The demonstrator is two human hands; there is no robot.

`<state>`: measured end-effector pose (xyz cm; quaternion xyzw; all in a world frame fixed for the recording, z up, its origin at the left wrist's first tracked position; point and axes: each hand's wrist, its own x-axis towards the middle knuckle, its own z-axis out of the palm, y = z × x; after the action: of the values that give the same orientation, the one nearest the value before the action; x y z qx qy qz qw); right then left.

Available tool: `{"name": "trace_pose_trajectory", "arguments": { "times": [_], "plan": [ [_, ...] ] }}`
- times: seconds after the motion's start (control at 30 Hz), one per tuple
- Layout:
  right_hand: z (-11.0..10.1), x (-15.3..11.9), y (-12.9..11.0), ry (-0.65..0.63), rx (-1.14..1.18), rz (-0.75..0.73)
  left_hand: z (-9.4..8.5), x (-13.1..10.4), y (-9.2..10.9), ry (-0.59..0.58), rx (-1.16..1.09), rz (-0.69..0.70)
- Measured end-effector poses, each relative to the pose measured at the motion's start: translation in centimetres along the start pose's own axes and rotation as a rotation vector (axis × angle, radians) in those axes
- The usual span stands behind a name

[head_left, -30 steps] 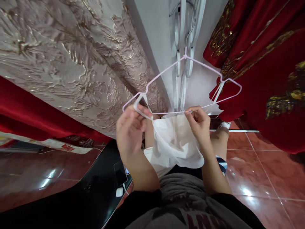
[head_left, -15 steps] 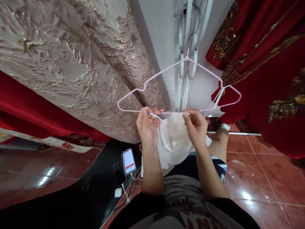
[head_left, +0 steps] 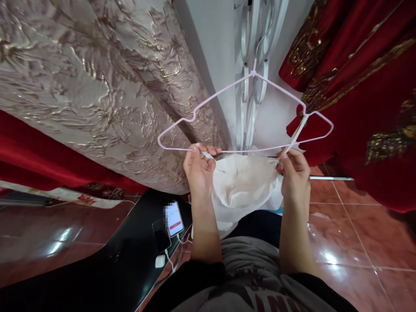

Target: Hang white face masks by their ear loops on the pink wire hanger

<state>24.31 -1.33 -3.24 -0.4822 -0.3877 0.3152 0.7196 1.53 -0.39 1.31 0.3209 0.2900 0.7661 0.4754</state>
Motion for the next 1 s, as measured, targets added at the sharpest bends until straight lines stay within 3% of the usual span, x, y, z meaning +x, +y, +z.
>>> {"name": "trace_pose_trajectory", "arguments": {
  "times": [0.07, 0.33, 0.53, 0.7, 0.87, 1.0],
  "plan": [
    [0.0, -0.1, 0.1, 0.068, -0.02, -0.07, -0.2, 0.0, 0.0, -0.011, 0.0, -0.002],
    [0.0, -0.9, -0.6, 0.091, -0.15, -0.148, -0.1, -0.2, -0.2, 0.018, 0.07, 0.018],
    [-0.4, -1.9, -2.8, -0.08, -0.24, -0.369, 0.1, -0.1, 0.1, 0.052, 0.06, 0.023],
    [-0.5, -0.5, -4.7, -0.141, -0.261, -0.477, 0.0, 0.1, 0.2, 0.074, 0.061, 0.032],
    [0.0, 3.8, -6.2, -0.019, -0.174, -0.515, -0.3, 0.3, 0.2, 0.035, 0.085, -0.032],
    [-2.2, 6.5, -5.1, 0.22, -0.058, -0.567, -0.3, 0.2, 0.5, 0.015, 0.096, -0.008]
  ]
}}
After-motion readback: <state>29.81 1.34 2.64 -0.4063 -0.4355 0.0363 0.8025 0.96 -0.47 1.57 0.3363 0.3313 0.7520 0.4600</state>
